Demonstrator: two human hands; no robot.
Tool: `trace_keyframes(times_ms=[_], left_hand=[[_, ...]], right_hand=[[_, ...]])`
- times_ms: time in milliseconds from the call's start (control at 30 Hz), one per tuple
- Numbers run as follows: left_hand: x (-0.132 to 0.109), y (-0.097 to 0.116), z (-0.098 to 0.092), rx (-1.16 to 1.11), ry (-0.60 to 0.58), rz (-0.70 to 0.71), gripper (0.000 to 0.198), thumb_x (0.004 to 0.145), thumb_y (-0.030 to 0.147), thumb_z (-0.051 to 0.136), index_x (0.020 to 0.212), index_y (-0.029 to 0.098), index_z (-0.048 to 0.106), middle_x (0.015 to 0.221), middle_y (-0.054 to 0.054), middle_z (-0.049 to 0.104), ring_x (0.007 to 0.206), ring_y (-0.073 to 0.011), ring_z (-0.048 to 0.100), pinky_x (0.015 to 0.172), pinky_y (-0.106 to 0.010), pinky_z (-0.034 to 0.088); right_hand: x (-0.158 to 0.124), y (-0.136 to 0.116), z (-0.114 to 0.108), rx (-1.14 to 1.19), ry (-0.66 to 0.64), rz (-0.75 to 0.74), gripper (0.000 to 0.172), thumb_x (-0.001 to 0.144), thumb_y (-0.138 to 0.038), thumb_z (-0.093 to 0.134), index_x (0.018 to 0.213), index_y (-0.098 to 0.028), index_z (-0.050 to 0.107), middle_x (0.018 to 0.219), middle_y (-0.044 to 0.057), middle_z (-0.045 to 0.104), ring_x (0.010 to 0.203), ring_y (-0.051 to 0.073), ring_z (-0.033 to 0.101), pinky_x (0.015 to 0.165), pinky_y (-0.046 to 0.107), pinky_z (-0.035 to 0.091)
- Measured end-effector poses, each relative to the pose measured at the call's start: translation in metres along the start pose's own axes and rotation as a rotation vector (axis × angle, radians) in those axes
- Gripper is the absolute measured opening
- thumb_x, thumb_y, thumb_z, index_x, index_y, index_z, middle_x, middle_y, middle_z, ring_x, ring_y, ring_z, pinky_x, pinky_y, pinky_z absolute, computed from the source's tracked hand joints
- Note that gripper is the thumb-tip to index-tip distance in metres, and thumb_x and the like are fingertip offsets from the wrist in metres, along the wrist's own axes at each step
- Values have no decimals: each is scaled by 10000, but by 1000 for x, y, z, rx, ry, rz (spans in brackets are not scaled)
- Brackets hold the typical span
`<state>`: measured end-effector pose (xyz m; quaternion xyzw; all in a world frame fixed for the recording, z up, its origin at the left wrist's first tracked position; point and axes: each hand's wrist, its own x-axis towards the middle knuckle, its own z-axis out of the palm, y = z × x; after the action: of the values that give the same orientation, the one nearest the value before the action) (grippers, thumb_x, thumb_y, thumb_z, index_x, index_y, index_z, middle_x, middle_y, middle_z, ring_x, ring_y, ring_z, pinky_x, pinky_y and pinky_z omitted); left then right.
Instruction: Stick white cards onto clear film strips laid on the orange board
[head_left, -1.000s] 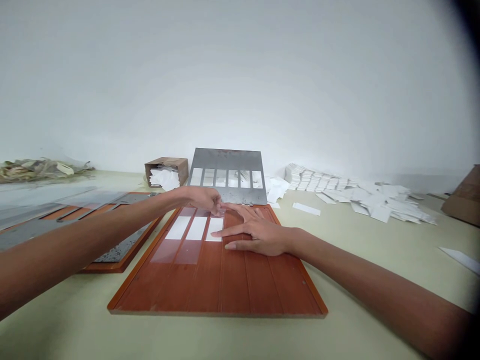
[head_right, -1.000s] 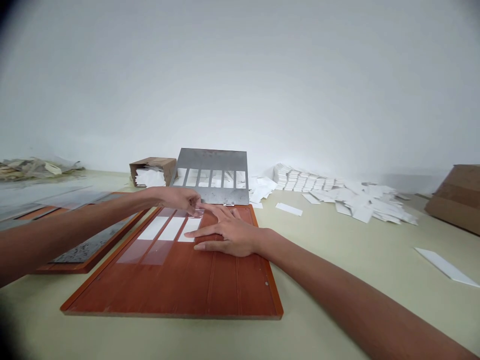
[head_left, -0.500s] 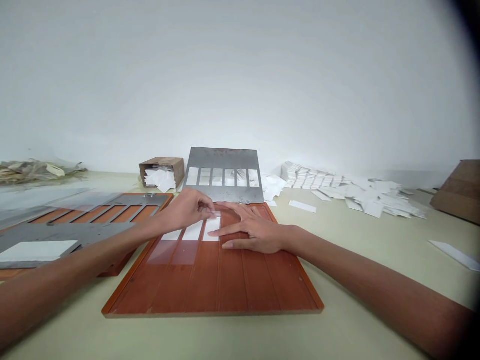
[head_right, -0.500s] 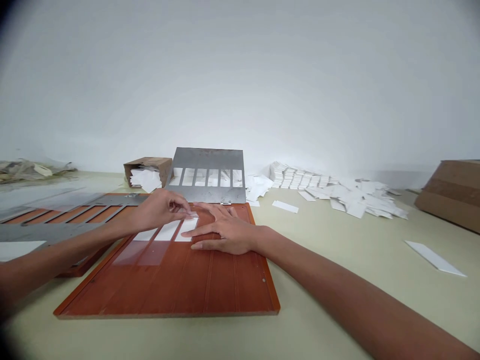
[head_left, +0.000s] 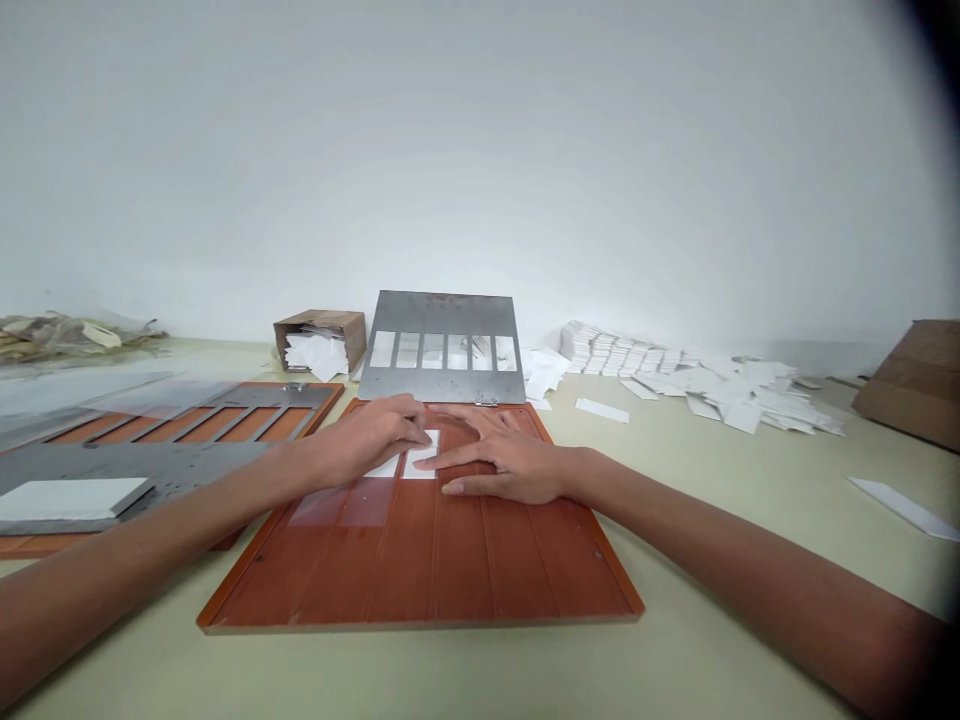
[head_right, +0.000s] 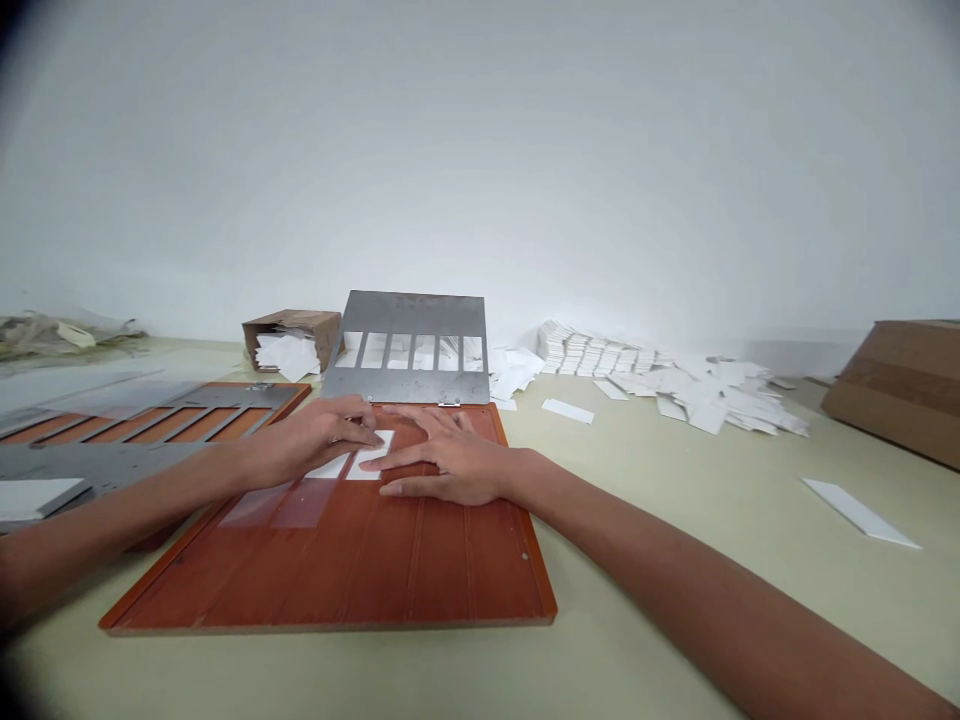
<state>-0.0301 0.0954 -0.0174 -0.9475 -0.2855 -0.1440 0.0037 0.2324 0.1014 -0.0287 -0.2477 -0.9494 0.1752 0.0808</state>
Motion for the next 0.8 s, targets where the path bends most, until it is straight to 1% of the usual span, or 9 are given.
trace_keyframes(times_ms=[100, 200, 400, 567, 700, 800], left_hand=[[0, 2, -2, 9, -41, 16, 345, 1041, 186, 394, 898, 184, 708, 933, -76, 618, 897, -211, 577, 771, -307, 415], [-2, 2, -4, 15, -67, 24, 332, 1007, 127, 386, 933, 180, 706, 991, -95, 628, 913, -224, 572, 758, -317, 413], [-4, 2, -3, 29, -90, 43, 307, 965, 74, 415, 925, 194, 694, 1049, -89, 640, 957, -237, 553, 793, -335, 406], [-4, 2, -1, 33, -80, 23, 307, 975, 70, 389, 930, 173, 676, 1014, -95, 616, 929, -228, 542, 772, -331, 399], [-3, 3, -1, 22, -71, 14, 301, 1007, 106, 379, 921, 176, 659, 931, -69, 593, 867, -204, 540, 751, -315, 400], [-3, 4, -1, 17, -59, 3, 310, 1028, 134, 369, 921, 179, 656, 919, -60, 582, 862, -193, 540, 752, -306, 402]], right_hand=[[0, 1, 1, 2, -5, -2, 482, 964, -726, 429, 1412, -566, 501, 1689, -114, 82, 1558, 331, 53, 1218, 672, 27], [0, 0, 0, 5, -8, 2, 493, 966, -715, 441, 1424, -543, 502, 1692, -96, 81, 1554, 342, 56, 1217, 672, 43], [0, 0, -1, -4, -15, 0, 501, 973, -711, 432, 1442, -541, 478, 1691, -87, 107, 1549, 352, 67, 1207, 687, 53], [1, 2, 1, -18, -16, -9, 486, 976, -714, 418, 1436, -567, 467, 1688, -114, 111, 1553, 337, 61, 1216, 671, 28], [1, 3, 1, -14, -13, -17, 483, 975, -712, 423, 1433, -566, 473, 1685, -117, 118, 1552, 333, 69, 1221, 657, 19], [0, 2, 1, -12, -14, -13, 474, 973, -717, 419, 1426, -586, 469, 1682, -139, 110, 1556, 332, 62, 1229, 650, 27]])
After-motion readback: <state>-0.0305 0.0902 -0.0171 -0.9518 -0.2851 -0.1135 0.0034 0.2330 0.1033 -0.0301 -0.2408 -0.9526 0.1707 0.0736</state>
